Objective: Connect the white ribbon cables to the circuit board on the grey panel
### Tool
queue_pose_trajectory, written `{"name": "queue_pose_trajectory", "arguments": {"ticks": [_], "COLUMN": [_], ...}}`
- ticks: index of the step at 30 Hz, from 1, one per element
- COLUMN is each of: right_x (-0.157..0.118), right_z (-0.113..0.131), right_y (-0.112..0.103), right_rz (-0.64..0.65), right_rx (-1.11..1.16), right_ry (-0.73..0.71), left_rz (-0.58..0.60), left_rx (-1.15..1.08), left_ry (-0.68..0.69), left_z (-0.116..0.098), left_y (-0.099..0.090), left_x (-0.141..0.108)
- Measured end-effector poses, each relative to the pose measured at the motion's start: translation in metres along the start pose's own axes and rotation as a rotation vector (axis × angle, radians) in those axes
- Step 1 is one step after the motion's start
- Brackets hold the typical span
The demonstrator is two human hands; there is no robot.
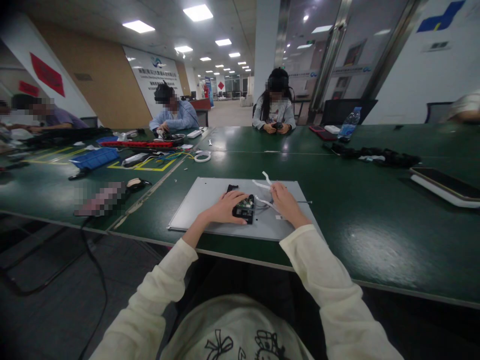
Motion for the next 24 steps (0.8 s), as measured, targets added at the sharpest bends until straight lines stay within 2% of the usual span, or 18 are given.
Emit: {"name": "queue_pose_trajectory", "arguments": {"ticks": [4,11,16,19,24], "right_x": [-0.002,-0.015,-0.027,-0.03,-0.029], "right_z": [0.008,0.004,0.001,-0.002,0.0], "right_y": [0.007,-0.011,-0.023,-0.028,-0.031], "right_rz": [0.065,0.082,0.058,0.038,0.014], "right_rx": [0.001,-0.236,-0.337,-0.341,-0.33], "right_ry": [-0.027,0.038,0.101,0.162,0.184], "left_rz": [-0.001,0.001,-0.003,-0.013,-0.007], "left_rx": [-0.001,-0.011,-0.013,-0.013,-0.007], "left_ry": [-0.004,-0.014,-0.022,-0.023,-0.027], "left_z": [0.0,-0.001,-0.002,-0.001,-0.001], "left_y": [0.0,-0.002,-0.003,-0.003,-0.002], "left_x": [0.0,-0.001,-0.001,-0.001,-0.001]}}
Point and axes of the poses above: each hand's wrist, its own x-axis towards the middle knuckle, its own y-axis out of the palm, z = x × y, the point moved 9 cm from there along x, towards the middle knuckle, and after that the axes turned 10 degrees about -z, right-handed, at the moved point
